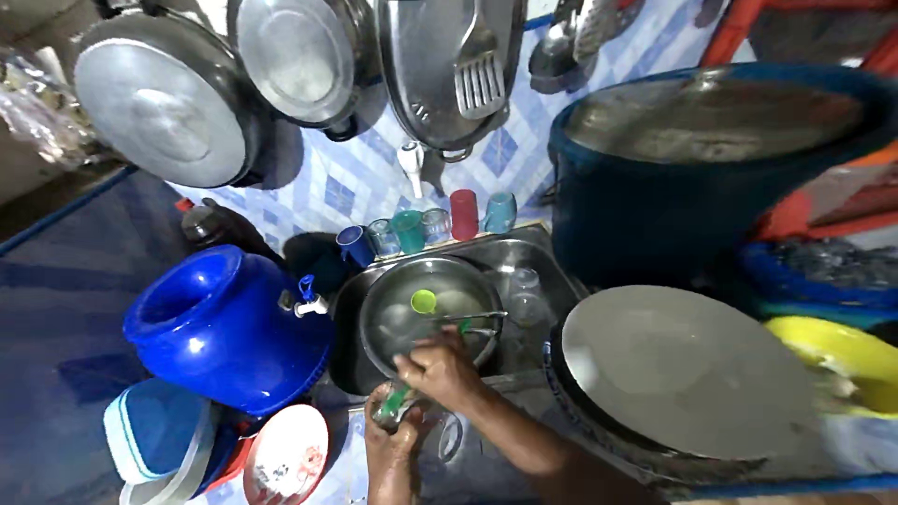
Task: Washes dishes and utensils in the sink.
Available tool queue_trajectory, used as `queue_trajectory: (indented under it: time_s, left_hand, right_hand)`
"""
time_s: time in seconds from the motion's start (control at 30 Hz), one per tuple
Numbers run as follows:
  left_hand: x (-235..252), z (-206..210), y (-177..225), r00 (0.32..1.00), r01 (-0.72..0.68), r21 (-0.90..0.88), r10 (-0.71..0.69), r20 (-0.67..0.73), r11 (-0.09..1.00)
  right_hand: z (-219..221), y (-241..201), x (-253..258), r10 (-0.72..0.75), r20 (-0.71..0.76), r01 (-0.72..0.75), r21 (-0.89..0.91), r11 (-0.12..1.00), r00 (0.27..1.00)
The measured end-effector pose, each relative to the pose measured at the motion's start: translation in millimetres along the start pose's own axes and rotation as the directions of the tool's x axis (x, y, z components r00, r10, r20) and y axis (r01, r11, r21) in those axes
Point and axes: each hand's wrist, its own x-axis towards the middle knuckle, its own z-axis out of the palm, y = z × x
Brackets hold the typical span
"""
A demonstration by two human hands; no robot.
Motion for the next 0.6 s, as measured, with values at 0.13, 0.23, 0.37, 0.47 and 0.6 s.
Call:
queue_trajectory:
  time_s: [0.13, 0.23, 0.37, 0.47, 0.6]
  left_hand:
    - [1.2, -4.1, -1.3, 0.998, 0.032, -0.046, -0.030, 0.051, 0.998]
    - [2.4, -6.3, -4.0, 0.995, 0.023, -0.140, -0.009, 0.099, 0.990]
    - [9.1, -18.4, -5.8, 0.965, 0.050, -0.282, 0.026, 0.260, 0.958]
    - [6.8, -15.1, -4.1, 0.969, 0.079, -0.323, 0.004, 0.248, 0.943]
    - [7.0, -23.0, -8.1, 0.949, 0.101, -0.387, 0.028, 0.315, 0.917]
  right_hand:
    - [0.4, 2.4, 3.2, 0.021, -0.049, -0.023, -0.034, 0.999, 0.999]
    - [2.7, -8.8, -2.2, -0.042, -0.030, 0.042, 0.007, 0.999, 0.999]
    - [-8.9, 6.0, 8.5, 0.156, -0.001, -0.156, 0.001, 0.988, 0.988]
    - [-5.2, -16.0, 8.5, 0.038, -0.015, -0.038, 0.004, 0.999, 0.999]
    - [-8.4, -9.5, 11.7, 0.120, 0.069, -0.119, -0.020, 0.993, 0.990]
